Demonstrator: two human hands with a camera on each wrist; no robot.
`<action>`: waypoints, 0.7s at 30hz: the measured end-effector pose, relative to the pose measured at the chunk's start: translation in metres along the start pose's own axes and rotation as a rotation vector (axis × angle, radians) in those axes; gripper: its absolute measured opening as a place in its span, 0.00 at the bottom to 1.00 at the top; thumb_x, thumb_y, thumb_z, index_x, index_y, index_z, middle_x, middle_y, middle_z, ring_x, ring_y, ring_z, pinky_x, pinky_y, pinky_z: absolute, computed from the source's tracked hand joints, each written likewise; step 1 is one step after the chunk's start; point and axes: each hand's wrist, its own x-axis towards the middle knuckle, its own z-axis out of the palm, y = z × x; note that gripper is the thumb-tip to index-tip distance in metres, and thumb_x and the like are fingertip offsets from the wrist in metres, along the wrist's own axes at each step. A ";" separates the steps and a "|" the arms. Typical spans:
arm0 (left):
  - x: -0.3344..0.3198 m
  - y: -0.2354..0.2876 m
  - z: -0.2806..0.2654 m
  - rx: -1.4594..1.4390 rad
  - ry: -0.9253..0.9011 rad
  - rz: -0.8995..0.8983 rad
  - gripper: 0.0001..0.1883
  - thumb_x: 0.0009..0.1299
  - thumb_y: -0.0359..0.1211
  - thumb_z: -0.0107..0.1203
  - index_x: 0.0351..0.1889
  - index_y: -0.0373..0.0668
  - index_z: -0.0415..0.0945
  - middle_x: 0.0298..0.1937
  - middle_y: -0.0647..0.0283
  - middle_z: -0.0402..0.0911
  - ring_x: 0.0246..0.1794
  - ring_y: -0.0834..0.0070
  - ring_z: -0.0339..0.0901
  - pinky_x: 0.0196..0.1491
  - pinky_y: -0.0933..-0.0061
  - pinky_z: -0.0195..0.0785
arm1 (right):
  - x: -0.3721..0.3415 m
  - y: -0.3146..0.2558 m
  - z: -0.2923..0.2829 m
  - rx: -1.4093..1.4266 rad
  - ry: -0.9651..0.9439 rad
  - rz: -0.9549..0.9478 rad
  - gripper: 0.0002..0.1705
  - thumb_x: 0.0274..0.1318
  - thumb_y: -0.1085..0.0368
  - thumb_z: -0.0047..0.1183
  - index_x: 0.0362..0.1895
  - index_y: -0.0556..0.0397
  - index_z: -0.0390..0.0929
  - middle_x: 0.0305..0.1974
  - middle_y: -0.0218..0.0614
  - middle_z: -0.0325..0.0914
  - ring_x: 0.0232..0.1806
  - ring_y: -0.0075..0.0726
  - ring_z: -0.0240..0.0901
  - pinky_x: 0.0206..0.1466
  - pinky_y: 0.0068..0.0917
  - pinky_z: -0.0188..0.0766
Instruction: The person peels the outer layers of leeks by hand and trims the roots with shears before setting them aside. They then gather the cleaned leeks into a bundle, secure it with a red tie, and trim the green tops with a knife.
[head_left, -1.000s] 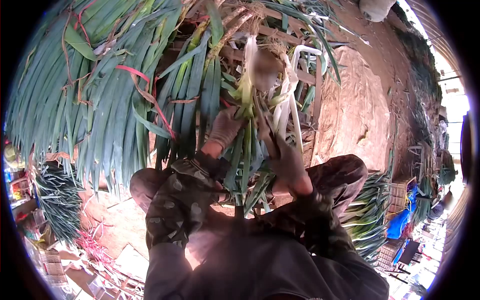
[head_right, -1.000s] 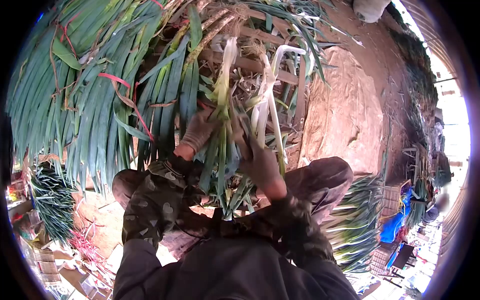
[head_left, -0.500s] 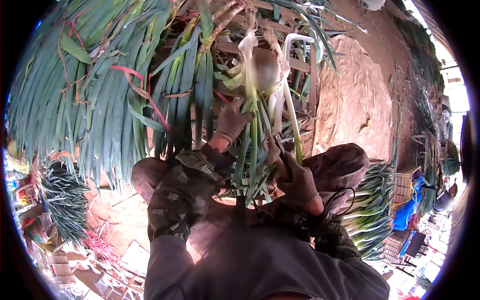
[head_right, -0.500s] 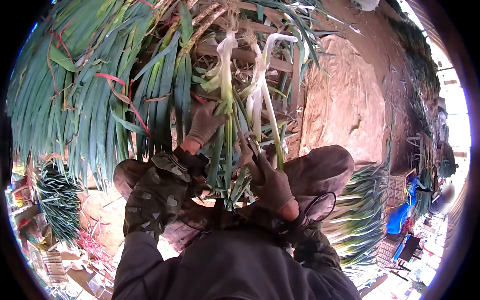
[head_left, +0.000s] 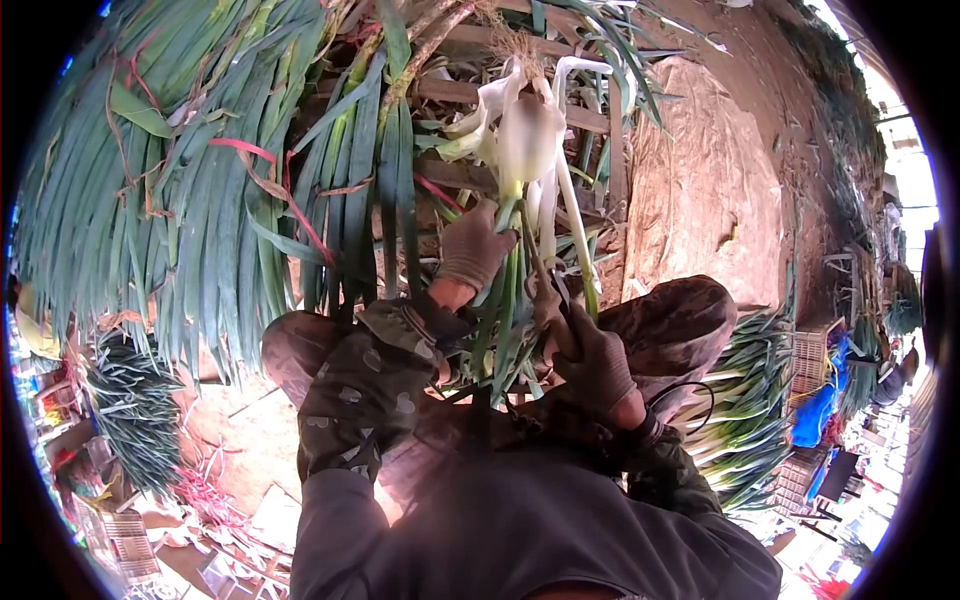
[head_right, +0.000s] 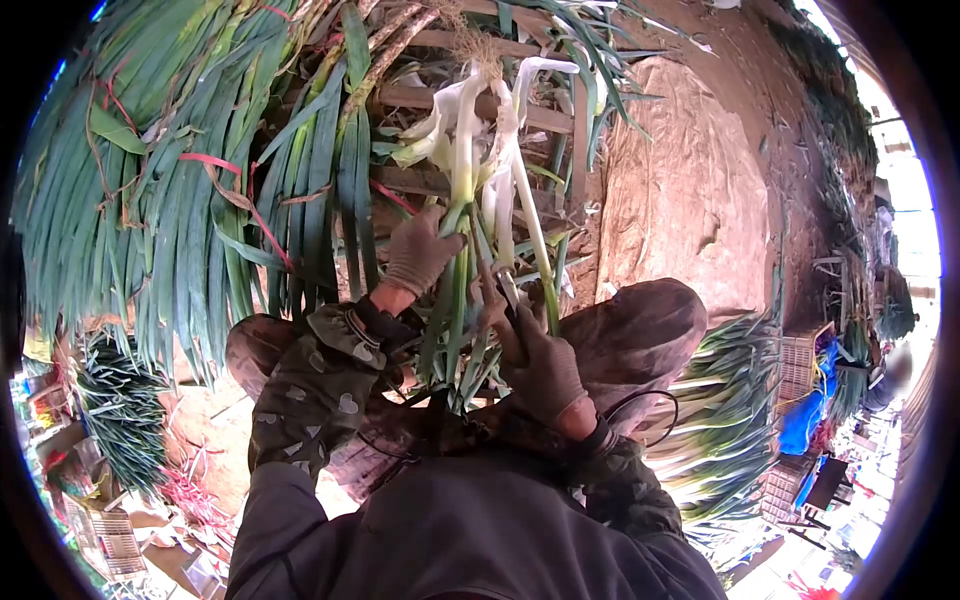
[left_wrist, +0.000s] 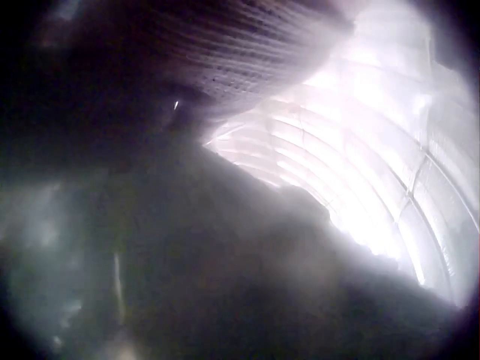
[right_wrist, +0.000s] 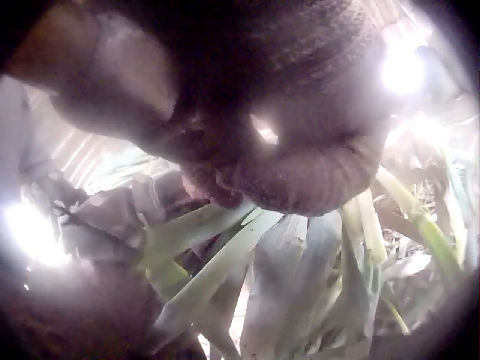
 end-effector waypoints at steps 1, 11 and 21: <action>0.001 0.001 -0.001 0.027 0.009 0.007 0.23 0.57 0.44 0.64 0.46 0.38 0.79 0.33 0.46 0.83 0.38 0.47 0.82 0.43 0.53 0.73 | 0.004 0.001 0.002 -0.005 0.040 -0.048 0.31 0.52 0.66 0.60 0.62 0.56 0.69 0.34 0.60 0.78 0.38 0.67 0.79 0.36 0.49 0.75; 0.002 0.009 -0.017 -0.077 -0.009 0.024 0.23 0.60 0.42 0.66 0.47 0.36 0.79 0.35 0.47 0.83 0.38 0.55 0.83 0.43 0.60 0.73 | 0.098 -0.003 0.004 -0.028 0.149 -0.119 0.24 0.48 0.64 0.60 0.52 0.51 0.71 0.31 0.58 0.79 0.34 0.70 0.76 0.36 0.57 0.73; 0.005 0.004 -0.033 -0.477 -0.137 -0.106 0.21 0.59 0.35 0.66 0.50 0.36 0.80 0.37 0.54 0.85 0.36 0.70 0.81 0.45 0.68 0.73 | 0.182 -0.014 -0.002 -0.113 0.147 -0.079 0.28 0.43 0.56 0.67 0.49 0.53 0.75 0.35 0.55 0.82 0.40 0.63 0.80 0.44 0.48 0.75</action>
